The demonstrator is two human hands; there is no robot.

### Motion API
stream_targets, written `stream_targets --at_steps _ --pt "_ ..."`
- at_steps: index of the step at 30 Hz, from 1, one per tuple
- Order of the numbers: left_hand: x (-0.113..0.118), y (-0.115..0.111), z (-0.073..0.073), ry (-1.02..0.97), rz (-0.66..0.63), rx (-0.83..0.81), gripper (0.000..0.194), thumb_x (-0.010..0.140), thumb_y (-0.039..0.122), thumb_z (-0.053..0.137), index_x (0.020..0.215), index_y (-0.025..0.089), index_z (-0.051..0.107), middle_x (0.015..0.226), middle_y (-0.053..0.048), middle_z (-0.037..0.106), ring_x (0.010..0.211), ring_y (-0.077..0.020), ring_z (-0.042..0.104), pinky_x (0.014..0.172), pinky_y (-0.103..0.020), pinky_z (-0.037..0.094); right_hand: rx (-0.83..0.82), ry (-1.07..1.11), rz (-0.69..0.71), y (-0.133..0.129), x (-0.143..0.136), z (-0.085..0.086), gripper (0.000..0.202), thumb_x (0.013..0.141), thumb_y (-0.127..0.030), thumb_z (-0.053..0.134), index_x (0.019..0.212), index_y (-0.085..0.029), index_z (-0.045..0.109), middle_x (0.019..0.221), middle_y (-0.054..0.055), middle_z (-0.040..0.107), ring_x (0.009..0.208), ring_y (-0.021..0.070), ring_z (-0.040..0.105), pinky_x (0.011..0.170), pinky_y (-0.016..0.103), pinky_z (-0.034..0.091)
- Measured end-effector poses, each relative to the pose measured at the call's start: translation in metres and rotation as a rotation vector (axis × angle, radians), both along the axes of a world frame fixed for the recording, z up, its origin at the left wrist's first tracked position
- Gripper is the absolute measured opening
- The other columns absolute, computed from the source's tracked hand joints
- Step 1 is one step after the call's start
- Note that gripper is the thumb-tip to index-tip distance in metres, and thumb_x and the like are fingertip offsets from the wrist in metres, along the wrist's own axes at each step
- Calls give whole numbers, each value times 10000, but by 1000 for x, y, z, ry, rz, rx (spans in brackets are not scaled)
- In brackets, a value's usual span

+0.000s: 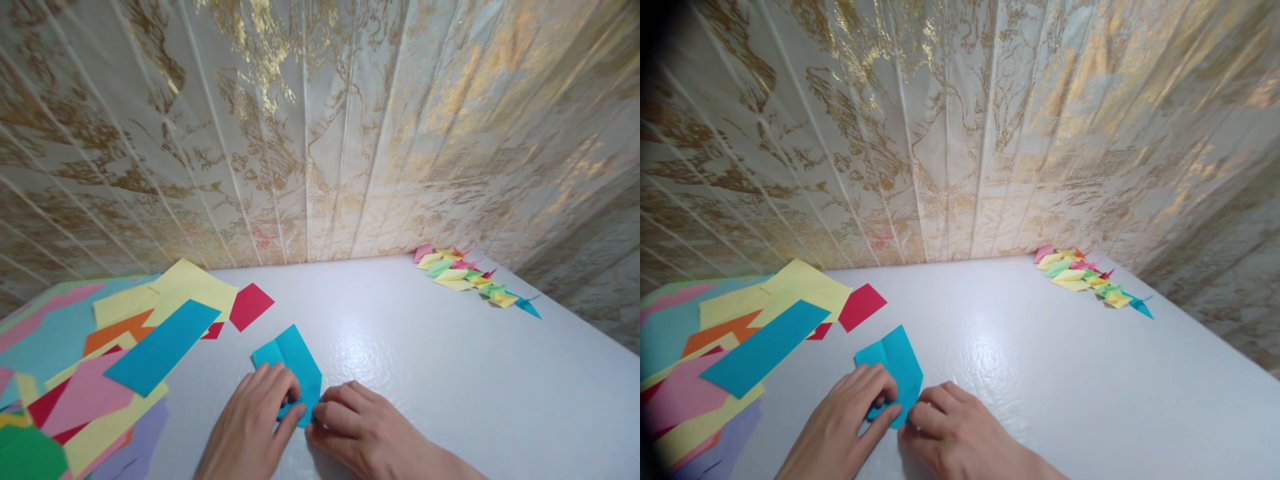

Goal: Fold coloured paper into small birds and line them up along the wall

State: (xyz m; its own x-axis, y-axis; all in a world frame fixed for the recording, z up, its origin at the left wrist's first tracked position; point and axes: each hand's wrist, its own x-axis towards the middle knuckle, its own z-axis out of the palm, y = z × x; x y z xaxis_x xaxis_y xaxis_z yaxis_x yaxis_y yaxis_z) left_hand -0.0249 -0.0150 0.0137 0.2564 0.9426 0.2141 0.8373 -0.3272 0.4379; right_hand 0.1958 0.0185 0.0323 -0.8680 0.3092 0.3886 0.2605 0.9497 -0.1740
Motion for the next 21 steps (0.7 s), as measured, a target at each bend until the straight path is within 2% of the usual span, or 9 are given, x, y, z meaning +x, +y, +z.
stream_targets --at_steps 3,8,14,21 --pt "-1 -2 -1 -33 2 33 73 947 240 578 887 240 537 829 18 571 754 -205 548 683 -321 388 21 -18 3 0 0 -2 121 1040 -200 526 1071 -141 627 911 47 679 885 169 598 781 300 456" --pt "-7 0 4 -58 -77 -1 171 1003 286 509 844 251 562 843 15 592 788 -208 553 709 -323 384 72 2 1 1 -2 -6 198 1064 -209 450 1038 -140 633 895 47 681 833 178 584 719 321 436" --pt "-16 1 8 -143 -106 -113 88 920 302 656 914 259 580 906 25 598 856 -203 559 765 -310 414 68 28 7 1 -2 -5 209 1067 -212 440 1038 -132 631 901 40 686 812 176 576 707 321 418" --pt "-16 2 5 -109 -104 -123 81 937 315 623 917 257 570 913 14 601 857 -211 561 765 -321 413 52 21 10 1 0 -2 244 1078 -204 403 1031 -130 631 927 44 692 835 178 582 724 318 413"
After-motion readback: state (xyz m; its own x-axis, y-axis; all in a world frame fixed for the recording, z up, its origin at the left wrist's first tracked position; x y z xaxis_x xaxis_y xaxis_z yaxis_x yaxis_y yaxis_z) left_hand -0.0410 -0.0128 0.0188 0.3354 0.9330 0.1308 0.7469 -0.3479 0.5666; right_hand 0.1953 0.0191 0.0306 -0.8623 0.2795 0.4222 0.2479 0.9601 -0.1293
